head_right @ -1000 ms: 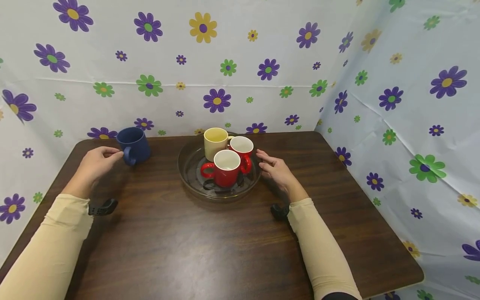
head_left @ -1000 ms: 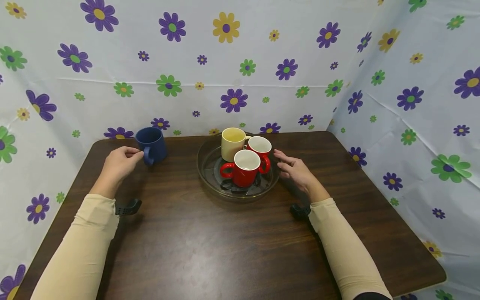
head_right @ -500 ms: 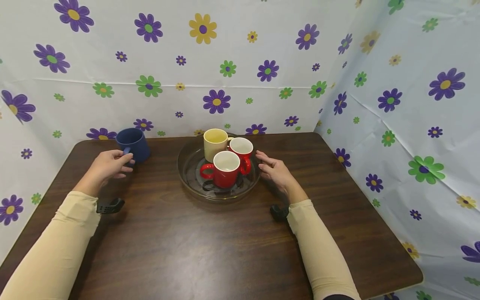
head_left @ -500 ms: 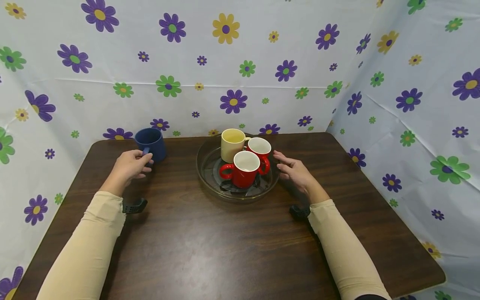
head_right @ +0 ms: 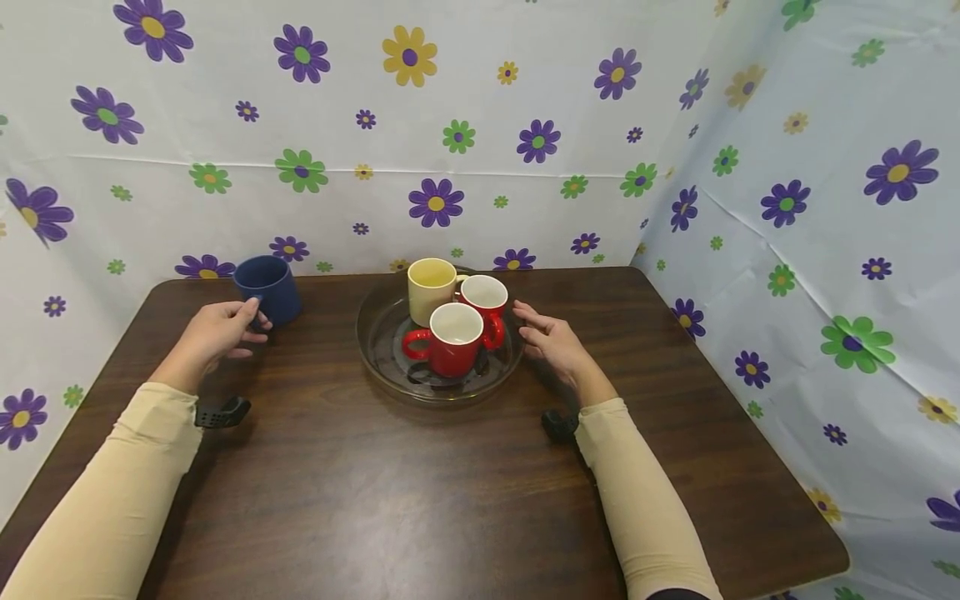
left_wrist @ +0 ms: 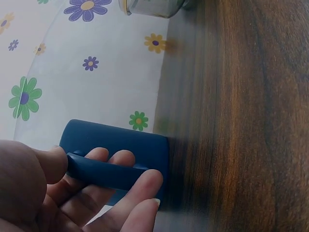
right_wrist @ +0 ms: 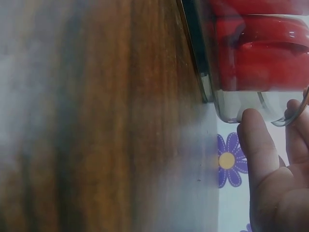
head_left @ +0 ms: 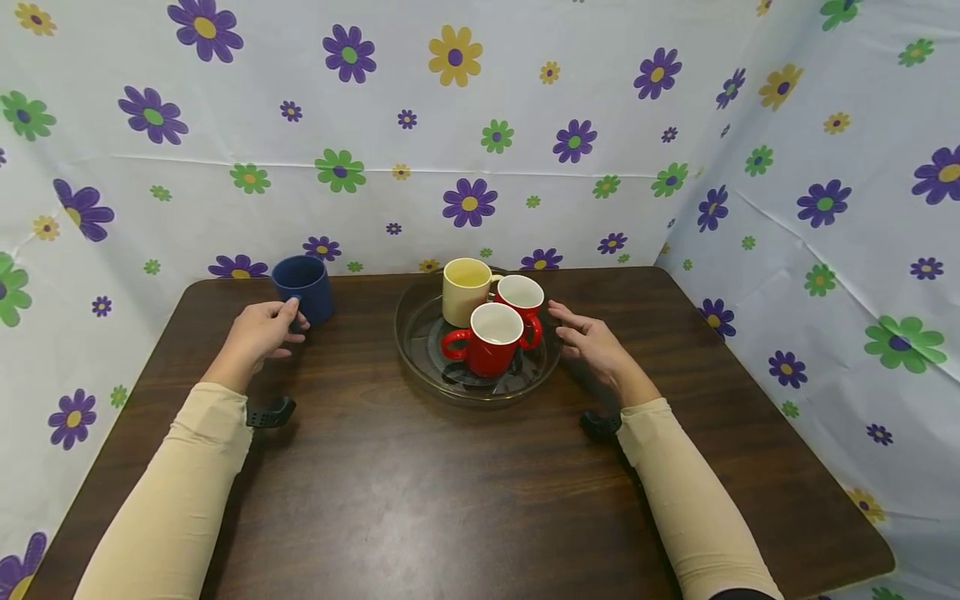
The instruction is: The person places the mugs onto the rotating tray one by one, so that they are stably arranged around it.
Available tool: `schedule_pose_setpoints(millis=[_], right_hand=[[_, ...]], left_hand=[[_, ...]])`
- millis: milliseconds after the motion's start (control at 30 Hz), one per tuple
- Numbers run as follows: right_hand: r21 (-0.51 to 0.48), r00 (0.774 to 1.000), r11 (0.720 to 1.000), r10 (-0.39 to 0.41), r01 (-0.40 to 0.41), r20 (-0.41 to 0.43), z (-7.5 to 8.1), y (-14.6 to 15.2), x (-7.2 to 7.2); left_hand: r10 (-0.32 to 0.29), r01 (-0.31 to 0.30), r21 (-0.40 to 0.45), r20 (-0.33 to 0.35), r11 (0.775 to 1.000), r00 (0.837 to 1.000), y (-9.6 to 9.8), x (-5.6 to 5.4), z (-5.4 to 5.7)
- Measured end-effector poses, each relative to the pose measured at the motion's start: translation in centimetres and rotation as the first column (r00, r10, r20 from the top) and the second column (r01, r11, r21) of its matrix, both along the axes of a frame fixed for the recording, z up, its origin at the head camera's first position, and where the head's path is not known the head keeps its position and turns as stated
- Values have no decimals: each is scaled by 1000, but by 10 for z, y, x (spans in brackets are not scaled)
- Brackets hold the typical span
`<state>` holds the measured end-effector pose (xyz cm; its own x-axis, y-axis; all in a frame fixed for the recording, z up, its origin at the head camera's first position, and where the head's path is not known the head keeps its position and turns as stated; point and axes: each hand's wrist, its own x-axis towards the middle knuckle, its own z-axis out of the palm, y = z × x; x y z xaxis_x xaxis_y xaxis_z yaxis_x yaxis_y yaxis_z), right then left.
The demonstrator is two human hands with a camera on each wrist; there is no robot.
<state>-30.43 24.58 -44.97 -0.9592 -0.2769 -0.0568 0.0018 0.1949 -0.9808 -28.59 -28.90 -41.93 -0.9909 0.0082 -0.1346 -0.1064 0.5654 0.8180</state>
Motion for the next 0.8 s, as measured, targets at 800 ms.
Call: schedule_pose_setpoints(millis=[800], right_hand=[[77,999,997,20,-23,44,3,0,-31]], left_hand=[[14,-14,92,4,996,1000,-4,-2,-7]])
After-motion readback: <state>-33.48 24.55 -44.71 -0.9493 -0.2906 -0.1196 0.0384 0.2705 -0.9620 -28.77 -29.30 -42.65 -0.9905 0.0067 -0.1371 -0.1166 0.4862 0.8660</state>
